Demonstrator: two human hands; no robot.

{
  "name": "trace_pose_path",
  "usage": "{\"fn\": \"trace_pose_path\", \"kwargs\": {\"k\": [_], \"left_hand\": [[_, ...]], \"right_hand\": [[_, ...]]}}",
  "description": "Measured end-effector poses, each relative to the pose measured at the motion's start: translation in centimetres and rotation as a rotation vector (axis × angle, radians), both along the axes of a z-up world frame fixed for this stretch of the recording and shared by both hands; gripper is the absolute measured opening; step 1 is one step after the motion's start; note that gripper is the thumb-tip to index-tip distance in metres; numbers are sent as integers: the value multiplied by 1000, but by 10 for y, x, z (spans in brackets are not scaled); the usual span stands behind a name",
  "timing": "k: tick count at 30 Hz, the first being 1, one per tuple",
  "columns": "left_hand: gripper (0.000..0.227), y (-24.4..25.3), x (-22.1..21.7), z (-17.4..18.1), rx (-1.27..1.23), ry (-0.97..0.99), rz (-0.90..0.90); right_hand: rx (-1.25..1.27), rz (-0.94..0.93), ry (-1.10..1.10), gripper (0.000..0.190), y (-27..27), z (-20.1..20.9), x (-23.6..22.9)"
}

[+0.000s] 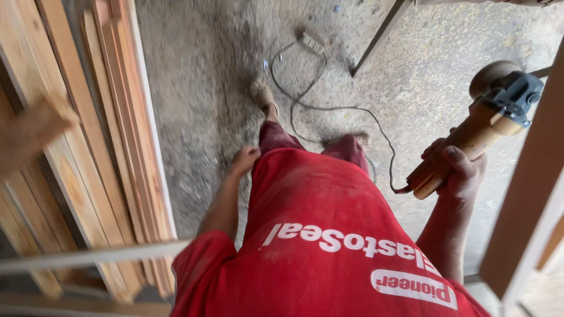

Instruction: The person attaches a sanding disc to an angle grinder and sands the surface of a long wooden plank on a workbench. They move the tool along the plank, flip it to sand the other side, and continue smoothing the wood.

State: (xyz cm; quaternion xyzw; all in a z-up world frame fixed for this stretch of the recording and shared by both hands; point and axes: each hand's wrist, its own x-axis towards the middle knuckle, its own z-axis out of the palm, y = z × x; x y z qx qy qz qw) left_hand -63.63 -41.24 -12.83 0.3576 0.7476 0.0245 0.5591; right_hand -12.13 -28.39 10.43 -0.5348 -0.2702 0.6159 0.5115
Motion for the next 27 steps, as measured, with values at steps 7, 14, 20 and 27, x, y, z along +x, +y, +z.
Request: {"fn": "trace_pose_path", "kwargs": {"k": [7, 14, 20, 27], "left_hand": [[25, 68, -223, 27, 110, 60, 126], [30, 190, -343, 44, 118, 84, 427], [41, 367, -221, 64, 326, -262, 12], [65, 572, -19, 163, 381, -743, -782]], "right_hand": [[-152, -301, 240, 58, 64, -26, -126], [29, -416, 612, 52, 145, -22, -186], [87, -464, 694, 59, 220, -15, -229], [162, -516, 755, 57, 388, -22, -227]]}}
